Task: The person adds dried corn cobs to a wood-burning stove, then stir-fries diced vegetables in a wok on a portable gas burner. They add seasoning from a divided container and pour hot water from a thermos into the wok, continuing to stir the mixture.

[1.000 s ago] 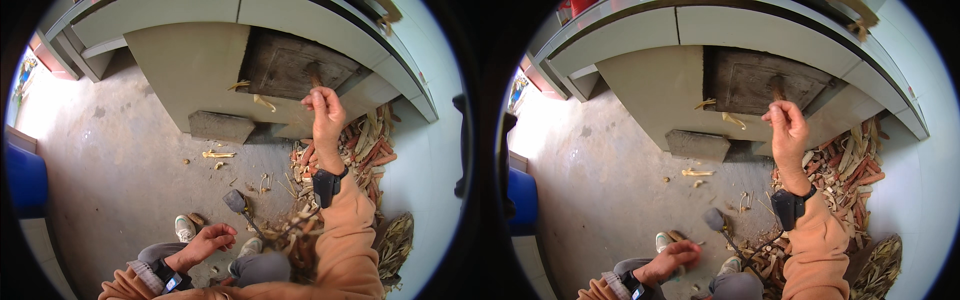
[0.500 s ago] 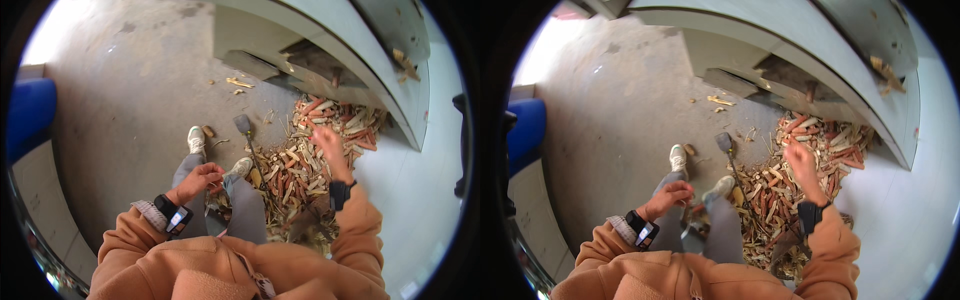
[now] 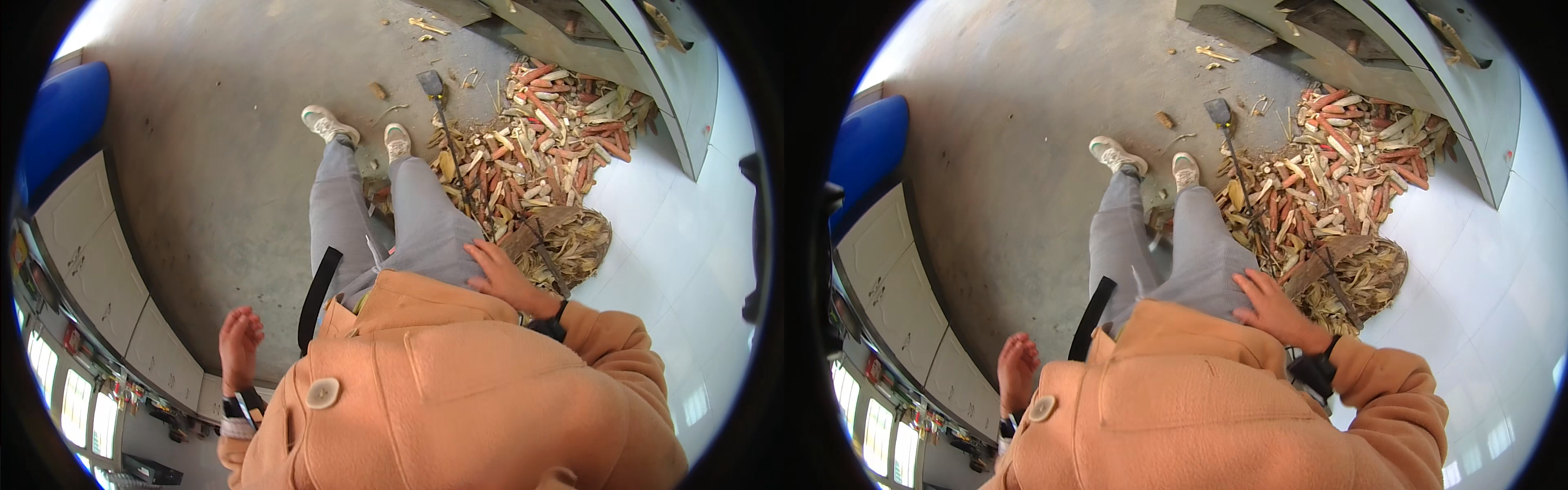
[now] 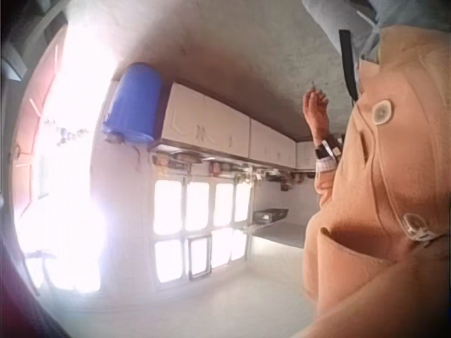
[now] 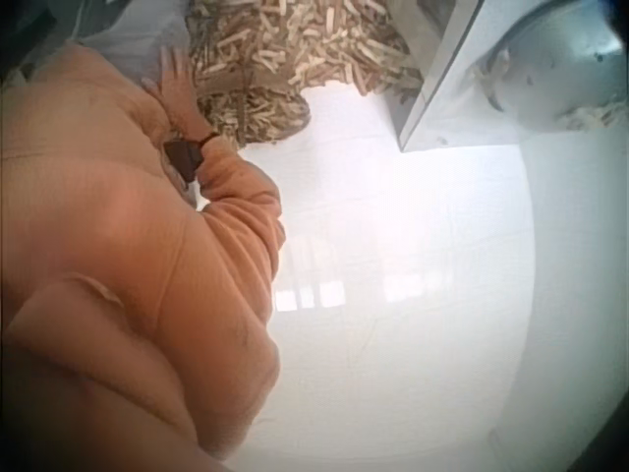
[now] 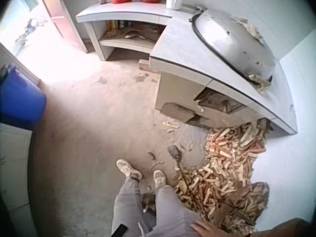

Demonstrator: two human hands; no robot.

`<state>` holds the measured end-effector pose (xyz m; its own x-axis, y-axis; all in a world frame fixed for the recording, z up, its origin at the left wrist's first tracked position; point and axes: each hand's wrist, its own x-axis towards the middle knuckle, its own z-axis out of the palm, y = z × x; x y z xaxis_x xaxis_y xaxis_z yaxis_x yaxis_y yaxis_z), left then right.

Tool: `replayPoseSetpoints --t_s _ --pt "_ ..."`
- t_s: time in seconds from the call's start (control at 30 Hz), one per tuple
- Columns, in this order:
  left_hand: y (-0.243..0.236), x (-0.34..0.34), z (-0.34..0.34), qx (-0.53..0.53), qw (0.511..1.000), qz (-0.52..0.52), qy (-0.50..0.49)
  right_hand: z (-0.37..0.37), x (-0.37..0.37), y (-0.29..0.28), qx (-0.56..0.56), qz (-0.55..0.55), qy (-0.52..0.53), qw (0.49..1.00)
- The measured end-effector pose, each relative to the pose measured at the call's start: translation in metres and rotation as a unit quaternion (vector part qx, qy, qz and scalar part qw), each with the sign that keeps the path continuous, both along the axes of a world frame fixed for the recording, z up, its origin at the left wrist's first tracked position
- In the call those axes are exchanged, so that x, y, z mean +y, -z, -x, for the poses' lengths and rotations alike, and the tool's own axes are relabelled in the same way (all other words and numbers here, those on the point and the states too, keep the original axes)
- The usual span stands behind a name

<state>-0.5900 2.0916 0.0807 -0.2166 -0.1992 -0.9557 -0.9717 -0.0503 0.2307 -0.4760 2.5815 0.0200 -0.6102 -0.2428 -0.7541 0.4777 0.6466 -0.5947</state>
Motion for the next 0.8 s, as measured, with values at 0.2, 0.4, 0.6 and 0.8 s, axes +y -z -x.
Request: replayPoseSetpoints --t_s 0.2,0.4,0.6,0.8 --pt "-0.019 -0.057 -0.064 -0.01 0.993 -0.067 -0.092 0.003 -0.082 0.014 0.129 -0.044 -0.084 0.987" --pt "-0.007 -0.152 -0.045 0.075 0.98 -0.098 -0.157 0.105 -0.201 0.042 0.099 -0.013 -0.177 0.979" --pt "-0.048 -0.25 -0.062 0.166 0.949 -0.033 -0.267 0.221 -0.345 0.066 0.098 -0.097 -0.265 0.954" --pt "-0.059 -0.294 -0.103 0.25 0.868 -0.011 -0.428 0.3 -0.478 0.077 0.119 -0.044 -0.456 0.881"
